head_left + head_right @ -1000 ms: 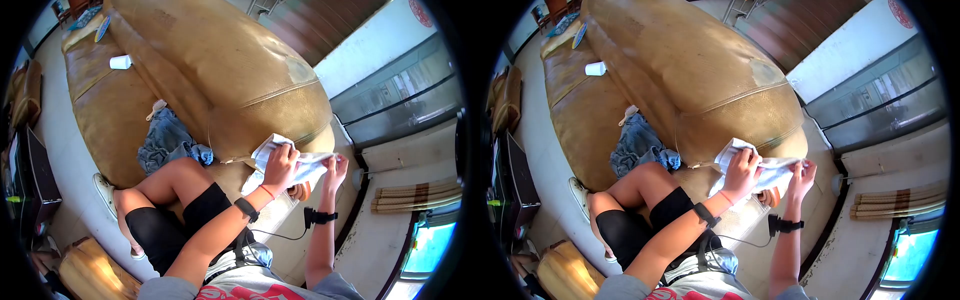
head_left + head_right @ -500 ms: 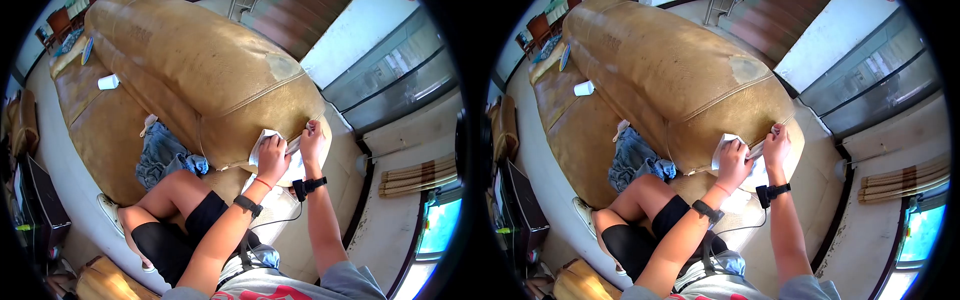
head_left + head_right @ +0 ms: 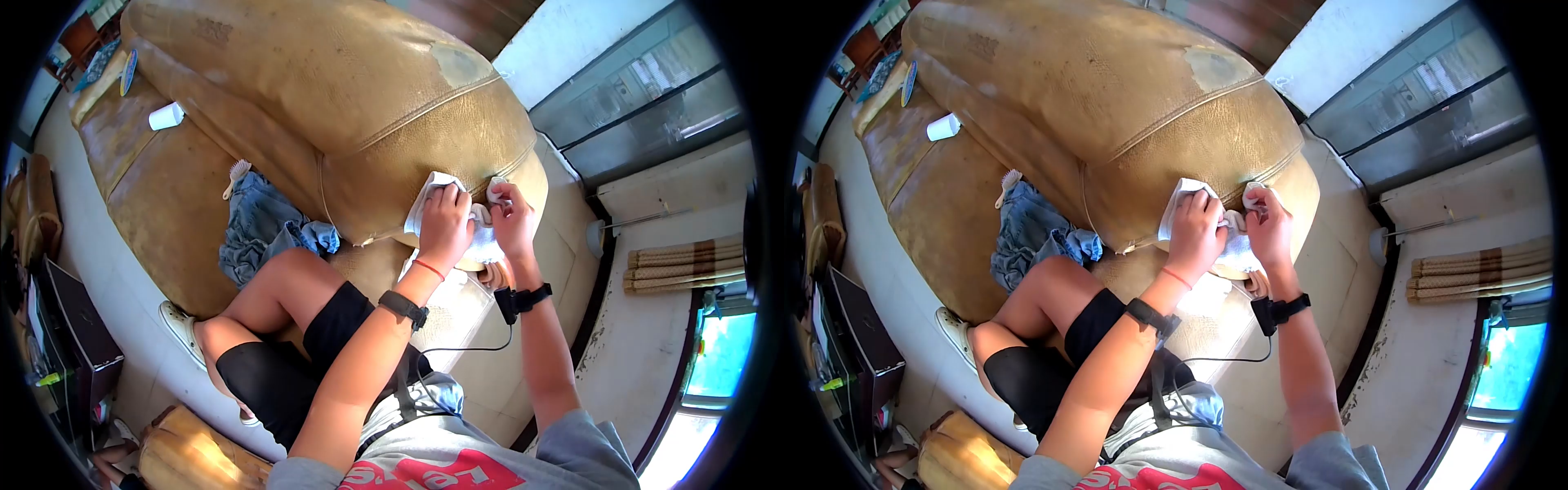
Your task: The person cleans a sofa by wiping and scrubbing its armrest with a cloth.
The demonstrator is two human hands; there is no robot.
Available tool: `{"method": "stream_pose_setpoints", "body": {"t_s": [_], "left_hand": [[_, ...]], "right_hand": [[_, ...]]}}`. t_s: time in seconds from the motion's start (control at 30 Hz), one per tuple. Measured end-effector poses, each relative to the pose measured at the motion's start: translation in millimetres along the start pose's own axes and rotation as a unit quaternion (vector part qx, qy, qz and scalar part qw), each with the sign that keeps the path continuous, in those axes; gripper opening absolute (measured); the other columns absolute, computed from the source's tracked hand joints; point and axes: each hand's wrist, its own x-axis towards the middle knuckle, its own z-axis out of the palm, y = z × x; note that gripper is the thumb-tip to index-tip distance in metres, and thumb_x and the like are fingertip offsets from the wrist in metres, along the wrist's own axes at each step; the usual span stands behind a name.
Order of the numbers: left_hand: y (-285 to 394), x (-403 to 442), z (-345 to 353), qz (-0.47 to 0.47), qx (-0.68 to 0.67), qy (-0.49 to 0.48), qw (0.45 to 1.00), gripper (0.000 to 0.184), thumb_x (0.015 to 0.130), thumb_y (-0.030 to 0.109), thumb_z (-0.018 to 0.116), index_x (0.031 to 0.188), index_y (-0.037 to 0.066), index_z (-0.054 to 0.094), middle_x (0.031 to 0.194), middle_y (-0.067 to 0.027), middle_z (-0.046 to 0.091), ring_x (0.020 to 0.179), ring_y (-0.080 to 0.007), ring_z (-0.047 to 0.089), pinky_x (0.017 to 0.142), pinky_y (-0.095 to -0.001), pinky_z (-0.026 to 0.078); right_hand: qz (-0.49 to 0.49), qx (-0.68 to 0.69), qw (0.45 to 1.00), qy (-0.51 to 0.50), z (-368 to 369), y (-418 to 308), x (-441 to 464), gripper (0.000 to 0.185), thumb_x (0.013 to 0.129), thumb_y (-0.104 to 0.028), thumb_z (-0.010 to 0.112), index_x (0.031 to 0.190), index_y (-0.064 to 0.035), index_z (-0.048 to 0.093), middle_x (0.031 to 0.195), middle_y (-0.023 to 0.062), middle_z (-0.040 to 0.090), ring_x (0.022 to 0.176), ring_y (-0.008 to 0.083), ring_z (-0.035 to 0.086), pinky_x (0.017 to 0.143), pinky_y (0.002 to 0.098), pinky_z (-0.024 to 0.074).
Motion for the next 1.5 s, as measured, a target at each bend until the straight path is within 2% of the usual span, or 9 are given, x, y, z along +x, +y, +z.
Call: {"method": "stream_pose_setpoints", "body": {"t_s": [0.07,0.2,0.3,0.63,0.87,1.0,1.1,1.33,1.5], "left_hand": [[-1,-2,-2,0.008,-0.002,0.009,1.0,0.021,0.072,0.002,0.073,0.086,0.005,0.057,0.094,-0.0137,0.055,0.093,-0.0363,0.057,0.082,-0.0484,0.048],[-5,-7,-4,-0.016,0.004,-0.046,0.999,0.026,0.074,0.007,0.075,0.097,0.003,0.062,0.104,-0.0154,0.058,0.102,-0.0364,0.059,0.091,-0.0484,0.048],[-6,-9,-4,-0.022,-0.01,-0.041,0.999,0.025,0.075,0.005,0.073,0.097,0.002,0.061,0.103,-0.0161,0.058,0.102,-0.0373,0.058,0.091,-0.0491,0.049],[-14,-21,-8,-0.051,-0.068,-0.015,0.996,0.025,0.072,-0.005,0.074,0.082,0.003,0.053,0.09,-0.0152,0.055,0.089,-0.0389,0.058,0.077,-0.0484,0.047],[-16,-20,-11,-0.036,-0.072,-0.019,0.997,0.025,0.071,-0.005,0.075,0.082,0.002,0.054,0.089,-0.016,0.055,0.089,-0.0396,0.058,0.077,-0.0482,0.048],[-15,-20,-11,-0.046,-0.067,-0.013,0.997,0.025,0.071,-0.005,0.076,0.081,0.002,0.054,0.089,-0.0158,0.056,0.089,-0.0396,0.058,0.077,-0.0482,0.048],[-15,-20,-10,-0.049,-0.07,-0.01,0.996,0.025,0.071,-0.005,0.076,0.081,0.002,0.054,0.089,-0.0157,0.056,0.089,-0.0395,0.058,0.077,-0.0483,0.049],[-14,-19,-12,-0.048,-0.073,-0.01,0.996,0.025,0.071,-0.004,0.076,0.081,0.002,0.054,0.09,-0.0159,0.056,0.089,-0.0396,0.058,0.078,-0.0483,0.049],[-14,-19,-12,-0.044,-0.077,-0.007,0.996,0.025,0.071,-0.005,0.076,0.081,0.002,0.054,0.09,-0.0158,0.056,0.089,-0.0396,0.059,0.079,-0.0484,0.049]], "right_hand": [[0.013,0.05,0.999,0.001,-4,-1,2,0.027,0.087,0.01,0.064,0.111,-0.0021,0.069,0.091,0.0075,0.073,0.07,0.0103,0.066,0.064,0.0265,0.0544],[0.021,0.018,0.995,0.092,-3,-11,16,0.027,0.093,0.0,0.069,0.12,-0.0026,0.069,0.096,0.0109,0.076,0.078,0.0123,0.071,0.07,0.0295,0.0579],[0.029,-0.018,0.997,0.068,9,-15,22,0.026,0.093,-0.001,0.069,0.119,-0.0037,0.07,0.099,0.0126,0.078,0.077,0.0145,0.073,0.07,0.0302,0.0582],[-0.054,-0.014,0.997,0.058,29,-29,12,0.028,0.082,0.007,0.06,0.105,-0.0045,0.071,0.096,0.0166,0.073,0.084,0.0349,0.072,0.078,0.0385,0.0579],[-0.047,0.049,0.996,-0.063,14,-33,-1,0.029,0.08,0.008,0.064,0.105,-0.0042,0.071,0.09,0.012,0.072,0.075,0.0222,0.069,0.071,0.0314,0.0551],[0.048,0.073,0.996,0.026,8,-44,10,0.026,0.09,0.007,0.066,0.113,-0.0041,0.07,0.087,0.0049,0.07,0.076,0.011,0.066,0.069,0.0273,0.0531],[0.046,0.056,0.997,0.039,13,-44,15,0.023,0.092,0.004,0.069,0.113,-0.0042,0.07,0.089,0.007,0.072,0.075,0.0118,0.067,0.068,0.0271,0.0537],[-0.059,-0.021,0.996,0.057,33,-39,4,0.028,0.081,0.006,0.065,0.106,-0.0043,0.072,0.096,0.0153,0.075,0.086,0.0329,0.074,0.078,0.0383,0.0597],[-0.06,-0.02,0.997,0.054,34,-40,2,0.025,0.082,0.006,0.064,0.103,-0.0041,0.072,0.095,0.0152,0.074,0.084,0.032,0.073,0.077,0.0378,0.0593]]}}
